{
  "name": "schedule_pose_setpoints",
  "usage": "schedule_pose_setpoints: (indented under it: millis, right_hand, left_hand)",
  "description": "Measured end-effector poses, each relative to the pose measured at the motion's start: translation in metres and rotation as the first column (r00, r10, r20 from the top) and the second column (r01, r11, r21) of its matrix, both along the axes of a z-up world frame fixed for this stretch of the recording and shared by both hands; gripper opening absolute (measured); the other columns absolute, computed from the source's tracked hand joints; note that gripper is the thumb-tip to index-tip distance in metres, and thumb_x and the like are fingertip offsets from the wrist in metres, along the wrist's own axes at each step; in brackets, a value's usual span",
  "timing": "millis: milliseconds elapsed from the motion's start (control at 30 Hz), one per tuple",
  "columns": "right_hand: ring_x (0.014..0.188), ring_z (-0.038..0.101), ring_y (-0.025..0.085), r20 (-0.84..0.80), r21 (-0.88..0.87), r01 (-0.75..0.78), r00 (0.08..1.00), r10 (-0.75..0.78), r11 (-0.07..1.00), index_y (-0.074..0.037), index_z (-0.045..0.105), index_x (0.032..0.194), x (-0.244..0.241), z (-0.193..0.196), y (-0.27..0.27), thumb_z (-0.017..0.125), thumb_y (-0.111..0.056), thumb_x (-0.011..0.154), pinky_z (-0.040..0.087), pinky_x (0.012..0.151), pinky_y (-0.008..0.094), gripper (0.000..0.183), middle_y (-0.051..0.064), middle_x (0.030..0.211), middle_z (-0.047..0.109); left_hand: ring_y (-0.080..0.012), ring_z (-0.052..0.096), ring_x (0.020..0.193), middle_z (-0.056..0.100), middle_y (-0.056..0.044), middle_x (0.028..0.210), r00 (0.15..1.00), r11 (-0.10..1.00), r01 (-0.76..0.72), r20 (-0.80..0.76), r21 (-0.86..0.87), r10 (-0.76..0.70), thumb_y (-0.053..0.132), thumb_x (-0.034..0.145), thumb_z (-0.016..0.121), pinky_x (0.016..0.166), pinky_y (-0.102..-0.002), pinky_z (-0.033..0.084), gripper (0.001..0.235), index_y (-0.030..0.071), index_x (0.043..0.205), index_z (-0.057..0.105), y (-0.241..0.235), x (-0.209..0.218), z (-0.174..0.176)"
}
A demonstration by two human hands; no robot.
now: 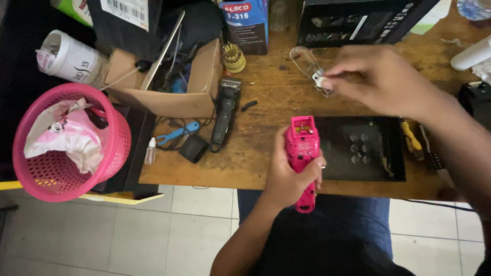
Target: The person disassembles a pair of pink hair clippers using a screwdriver to remove screws from the blade assembly and internal components, placing the parts into a black tray.
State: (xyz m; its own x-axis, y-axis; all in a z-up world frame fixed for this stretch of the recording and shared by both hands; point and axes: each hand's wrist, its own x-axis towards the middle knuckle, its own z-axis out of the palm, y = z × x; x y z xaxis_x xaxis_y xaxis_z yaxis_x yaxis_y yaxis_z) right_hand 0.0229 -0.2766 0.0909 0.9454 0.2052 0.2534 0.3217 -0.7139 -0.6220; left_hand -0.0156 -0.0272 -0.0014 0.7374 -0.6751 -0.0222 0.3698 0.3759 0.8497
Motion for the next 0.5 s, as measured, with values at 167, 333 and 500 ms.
schedule_pose_setpoints:
  millis: [167,333,500]
  right_hand:
    - [0.076,0.065,0.034,0.162,-0.323,-0.041,0.982,0.097,0.946,-0.006,0.079,0.101,0.063,-0.037,0.013,0.079,-0.02,0.092,0.051,0.066,0.046,0.016,0.015,0.085,0.064]
    - [0.089,0.066,0.035,0.135,-0.537,-0.028,0.984,0.119,0.843,-0.011,0.08,0.088,0.108,-0.073,0.016,0.08,-0.028,0.09,0.05,0.073,0.049,0.017,0.014,0.092,0.064]
    - [0.108,0.063,0.029,0.122,-0.658,0.002,0.987,0.104,0.753,-0.011,0.079,0.086,0.127,-0.098,0.027,0.08,-0.037,0.084,0.045,0.087,0.047,0.026,0.009,0.102,0.066]
  left_hand:
    - [-0.0153,0.063,0.063,0.062,-0.012,0.093,0.995,0.995,-0.103,-0.015,-0.006,0.102,-0.011,0.093,0.06,0.055,-0.031,0.057,0.063,0.008,0.145,0.031,0.011,0.007,0.002]
    - [-0.015,0.062,0.062,0.062,-0.012,0.092,0.992,0.992,-0.126,-0.008,-0.003,0.126,-0.009,0.093,0.06,0.054,-0.031,0.056,0.064,0.01,0.146,0.028,0.022,0.009,0.003]
    - [-0.0156,0.062,0.062,0.062,-0.012,0.091,0.989,0.989,-0.148,-0.012,-0.007,0.148,-0.009,0.094,0.06,0.054,-0.031,0.056,0.062,0.008,0.145,0.028,0.031,0.014,0.002]
